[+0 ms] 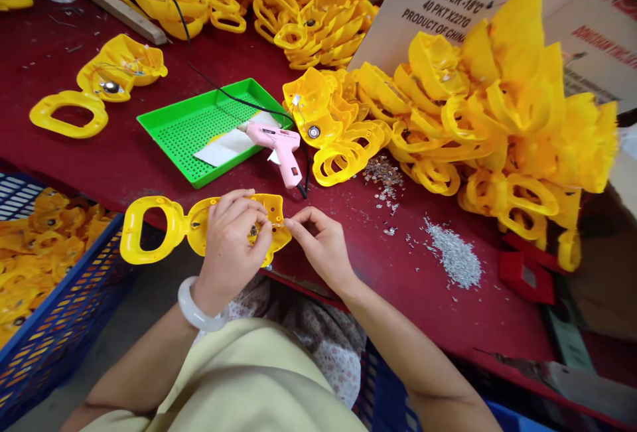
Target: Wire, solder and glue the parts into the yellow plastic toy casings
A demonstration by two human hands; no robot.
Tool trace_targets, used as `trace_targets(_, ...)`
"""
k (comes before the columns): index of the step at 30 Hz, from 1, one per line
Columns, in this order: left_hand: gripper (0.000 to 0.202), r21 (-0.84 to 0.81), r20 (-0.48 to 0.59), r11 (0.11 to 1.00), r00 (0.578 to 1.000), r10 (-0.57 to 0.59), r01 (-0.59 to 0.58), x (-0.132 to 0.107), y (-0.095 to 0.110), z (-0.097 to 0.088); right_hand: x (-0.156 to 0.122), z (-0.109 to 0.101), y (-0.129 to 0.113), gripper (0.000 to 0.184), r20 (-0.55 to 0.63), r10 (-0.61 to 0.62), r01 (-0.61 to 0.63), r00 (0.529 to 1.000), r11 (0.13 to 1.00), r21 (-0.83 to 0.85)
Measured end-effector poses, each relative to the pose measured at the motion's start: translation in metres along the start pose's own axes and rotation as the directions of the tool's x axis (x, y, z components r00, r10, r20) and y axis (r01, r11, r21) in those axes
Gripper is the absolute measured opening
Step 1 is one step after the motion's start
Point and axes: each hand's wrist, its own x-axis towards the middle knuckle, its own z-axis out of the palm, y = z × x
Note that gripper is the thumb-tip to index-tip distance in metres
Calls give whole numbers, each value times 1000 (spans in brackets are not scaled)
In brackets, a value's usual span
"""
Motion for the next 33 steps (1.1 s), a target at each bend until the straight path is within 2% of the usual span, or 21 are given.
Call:
trace_targets(11, 12, 35, 6, 999, 1000, 25, -25, -1, -2, 0, 0, -1, 3, 25, 12, -24, 24, 1000, 998, -58)
trace_targets(18, 7, 54, -4, 995, 996, 87, -87, -1, -5, 0, 5, 0, 2, 26, 65, 30, -33, 997, 999, 34)
trace_targets(20, 3, 34, -33, 992, 992, 125, -124, -2, -7, 0, 5, 1, 2, 25, 81, 35, -41, 996, 996, 80)
trace_targets(23, 18, 9, -69, 969, 966, 248, -248, -5, -12, -1, 7, 1, 2, 26, 102, 59, -75, 993, 985, 159)
trace_targets(26, 27, 32, -40, 934, 933, 356, -355, -8, -18, -1, 8, 1, 3, 29, 129, 90, -114, 988, 974, 193)
trace_targets(30, 31, 49, 4, 913, 915, 404, -404, -9, -21, -1, 9, 1, 6, 38, 165, 110, -139, 980, 974, 177)
trace_targets(33, 26, 42, 16, 920, 921, 389, -389, -6, -21, -2, 10, -1, 6, 44, 216, 126, -163, 968, 973, 165)
